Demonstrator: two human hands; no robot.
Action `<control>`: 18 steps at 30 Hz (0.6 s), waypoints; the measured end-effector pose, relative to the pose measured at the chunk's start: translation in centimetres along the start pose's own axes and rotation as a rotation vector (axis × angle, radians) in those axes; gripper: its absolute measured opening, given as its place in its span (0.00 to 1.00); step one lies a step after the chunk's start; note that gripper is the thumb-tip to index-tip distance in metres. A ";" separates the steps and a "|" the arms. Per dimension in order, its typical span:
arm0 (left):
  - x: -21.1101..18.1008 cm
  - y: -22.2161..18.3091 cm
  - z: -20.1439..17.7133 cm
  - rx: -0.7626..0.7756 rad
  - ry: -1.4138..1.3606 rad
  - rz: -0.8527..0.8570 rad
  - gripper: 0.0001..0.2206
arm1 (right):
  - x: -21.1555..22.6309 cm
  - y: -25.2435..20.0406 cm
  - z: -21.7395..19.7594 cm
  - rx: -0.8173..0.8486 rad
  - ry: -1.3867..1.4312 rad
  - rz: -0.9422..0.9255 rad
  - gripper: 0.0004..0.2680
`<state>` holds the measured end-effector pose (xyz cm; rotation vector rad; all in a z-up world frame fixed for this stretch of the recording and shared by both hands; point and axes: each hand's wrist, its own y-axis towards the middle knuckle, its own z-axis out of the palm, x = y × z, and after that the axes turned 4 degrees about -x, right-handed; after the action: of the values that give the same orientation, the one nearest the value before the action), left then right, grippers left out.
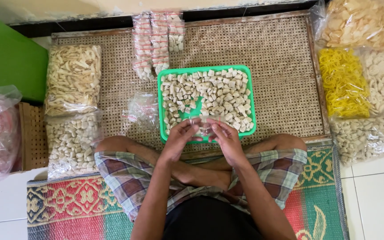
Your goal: The person sits on a mat and packs small white food items from a green tray into small plastic bags. They fill each bag, tie it shut, and place it aside, repeating the process continuously.
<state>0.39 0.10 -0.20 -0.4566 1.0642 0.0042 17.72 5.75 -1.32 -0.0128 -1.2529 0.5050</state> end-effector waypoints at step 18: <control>-2.1 -0.4 1.2 -0.121 0.101 -0.092 0.16 | 4.6 0.6 -0.8 0.373 -0.532 -0.337 0.13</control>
<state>0.46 0.62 2.23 -0.6204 1.1453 -0.0358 19.23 8.25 2.39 0.6746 -1.6174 0.4538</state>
